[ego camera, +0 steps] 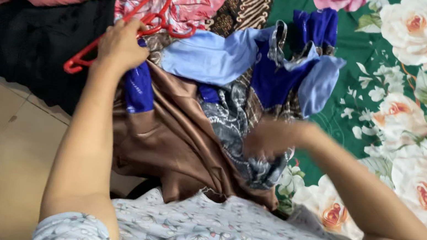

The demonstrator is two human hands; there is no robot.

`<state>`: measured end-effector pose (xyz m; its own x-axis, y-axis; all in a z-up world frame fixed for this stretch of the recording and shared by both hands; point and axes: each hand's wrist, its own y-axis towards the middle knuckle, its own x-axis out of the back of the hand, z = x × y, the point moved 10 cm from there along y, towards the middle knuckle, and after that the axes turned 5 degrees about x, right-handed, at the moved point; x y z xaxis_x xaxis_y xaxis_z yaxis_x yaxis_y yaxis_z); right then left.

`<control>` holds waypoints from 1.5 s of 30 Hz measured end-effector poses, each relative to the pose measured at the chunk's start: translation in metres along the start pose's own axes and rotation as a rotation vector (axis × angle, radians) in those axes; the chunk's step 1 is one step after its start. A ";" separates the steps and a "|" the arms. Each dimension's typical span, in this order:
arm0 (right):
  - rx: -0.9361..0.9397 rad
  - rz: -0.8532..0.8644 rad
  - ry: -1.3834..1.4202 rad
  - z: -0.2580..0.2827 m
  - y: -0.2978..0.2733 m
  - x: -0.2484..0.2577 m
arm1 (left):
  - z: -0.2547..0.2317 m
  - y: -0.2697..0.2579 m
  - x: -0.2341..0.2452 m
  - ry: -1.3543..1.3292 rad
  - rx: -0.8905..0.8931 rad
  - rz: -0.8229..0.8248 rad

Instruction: The person organizes garments on a bed and places them onto hangers before hanging them in a closet.

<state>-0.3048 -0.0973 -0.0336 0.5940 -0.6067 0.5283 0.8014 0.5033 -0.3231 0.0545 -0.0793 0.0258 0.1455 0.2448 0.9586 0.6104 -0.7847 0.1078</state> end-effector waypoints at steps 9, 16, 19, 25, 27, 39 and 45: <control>-0.466 -1.088 -0.707 -0.113 -0.114 0.152 | -0.059 -0.011 0.051 -0.165 -0.057 -0.432; -0.437 -0.992 -0.860 -0.104 -0.109 0.132 | -0.097 -0.024 -0.014 0.001 -0.323 -0.304; -0.315 -1.112 -0.868 -0.073 -0.114 0.139 | -0.112 -0.029 -0.039 0.125 -0.401 -0.231; -0.166 -1.282 0.060 -0.057 -0.141 0.168 | -0.177 -0.042 -0.008 -0.368 -0.523 -0.256; -0.183 -1.285 0.259 -0.052 -0.133 0.164 | -0.217 -0.051 -0.011 -0.666 -0.565 -0.050; -0.228 -1.471 -0.225 0.011 -0.122 0.169 | -0.255 -0.065 0.010 -0.679 -0.434 -0.242; -0.152 -1.478 0.224 -0.022 -0.116 0.171 | -0.255 -0.067 0.021 -0.745 -0.436 -0.229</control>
<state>-0.2946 -0.2723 0.0770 -0.7475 -0.5829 0.3185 0.6626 -0.6881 0.2959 -0.1821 -0.1667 0.1060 0.6171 0.6095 0.4977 0.3586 -0.7808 0.5116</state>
